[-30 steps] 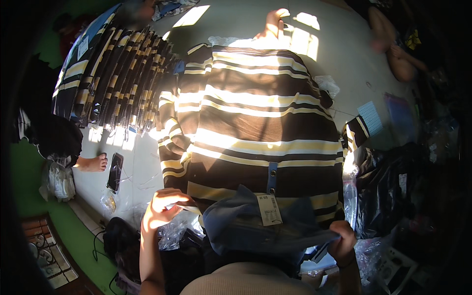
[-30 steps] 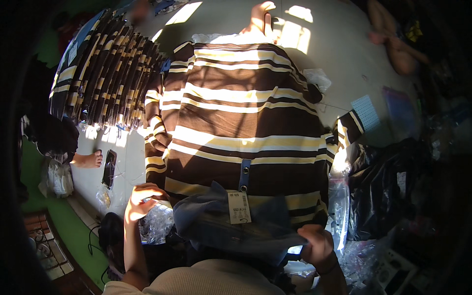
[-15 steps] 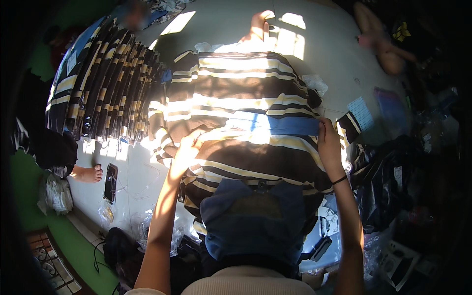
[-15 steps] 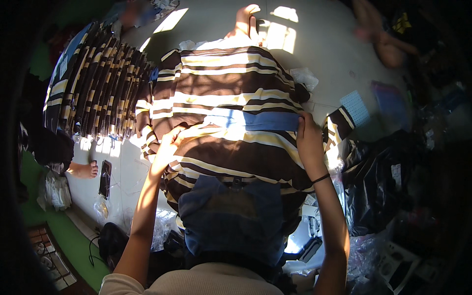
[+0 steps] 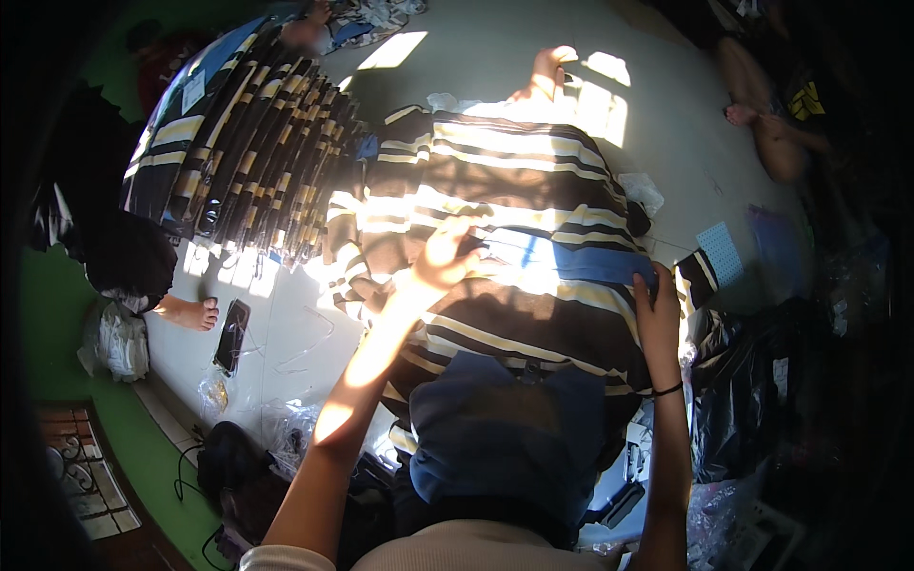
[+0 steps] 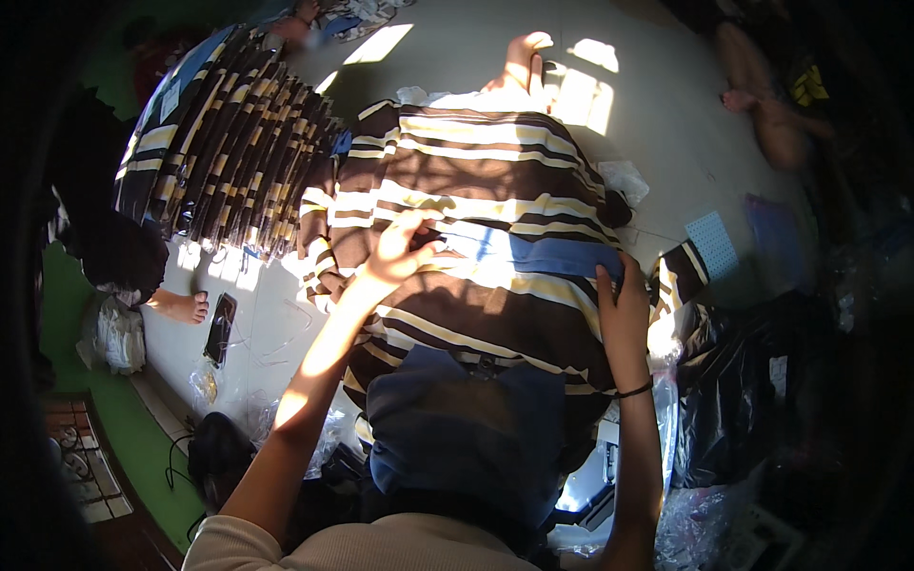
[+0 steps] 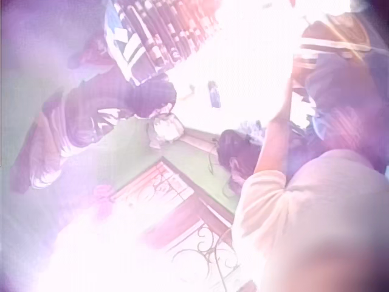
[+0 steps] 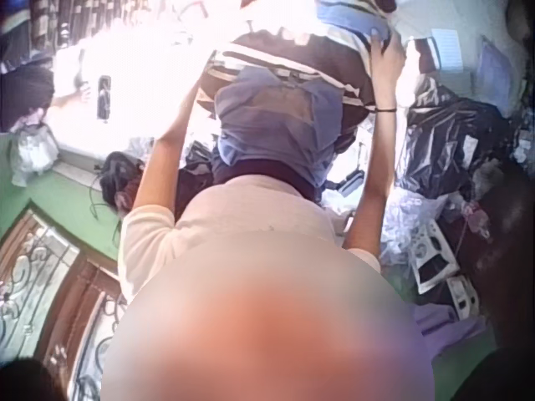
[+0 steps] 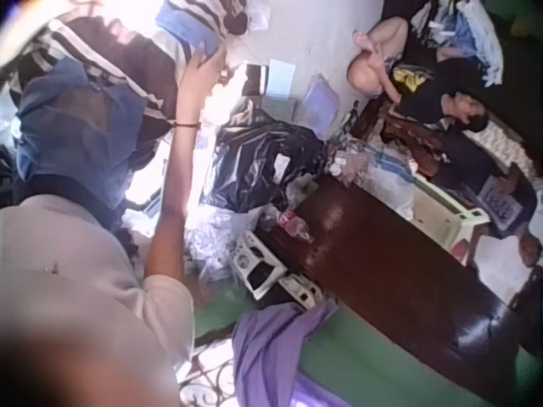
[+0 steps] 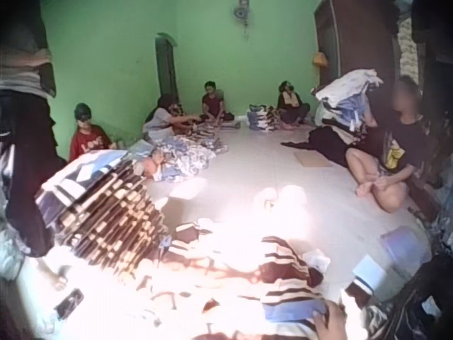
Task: The person attaches small white tags to a blue garment using a plastic fastener. They pick up tags and fasteners from a nearby pile, thread the fastener through the tag and garment, and secure it. The person repeats this process for several tags on the same garment.
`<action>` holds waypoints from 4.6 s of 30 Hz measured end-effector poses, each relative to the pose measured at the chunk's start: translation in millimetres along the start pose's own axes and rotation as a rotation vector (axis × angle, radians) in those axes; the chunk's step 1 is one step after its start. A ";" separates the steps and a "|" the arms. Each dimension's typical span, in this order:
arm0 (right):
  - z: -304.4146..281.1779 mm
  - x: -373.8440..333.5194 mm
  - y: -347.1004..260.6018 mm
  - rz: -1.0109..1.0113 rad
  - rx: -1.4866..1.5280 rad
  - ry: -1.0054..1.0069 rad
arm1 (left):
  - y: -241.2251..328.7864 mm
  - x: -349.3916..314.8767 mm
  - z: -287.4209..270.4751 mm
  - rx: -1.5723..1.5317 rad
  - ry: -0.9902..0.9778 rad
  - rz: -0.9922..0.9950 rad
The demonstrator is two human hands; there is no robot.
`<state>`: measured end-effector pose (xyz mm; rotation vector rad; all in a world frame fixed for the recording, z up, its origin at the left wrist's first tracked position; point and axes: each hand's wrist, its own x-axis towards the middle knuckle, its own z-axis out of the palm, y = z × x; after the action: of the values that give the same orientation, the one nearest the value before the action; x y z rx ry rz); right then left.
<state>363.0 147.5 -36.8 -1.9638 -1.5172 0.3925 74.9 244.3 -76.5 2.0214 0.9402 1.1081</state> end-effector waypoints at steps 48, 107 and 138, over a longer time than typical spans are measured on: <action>-50.8 -142.5 -82.1 -0.683 -0.259 -0.766 | 140.3 -143.0 12.5 0.398 -0.614 0.356; -43.2 -207.8 127.3 0.302 0.042 -0.031 | 143.6 -105.4 -59.2 -0.048 -0.607 -0.590; -79.3 -150.3 -34.6 0.183 1.042 0.161 | 165.3 -128.2 -9.7 0.448 -0.452 -0.109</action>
<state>337.8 -12.4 25.4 -1.2350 -0.7489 0.8638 62.9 51.9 5.4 2.3980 1.1029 0.3654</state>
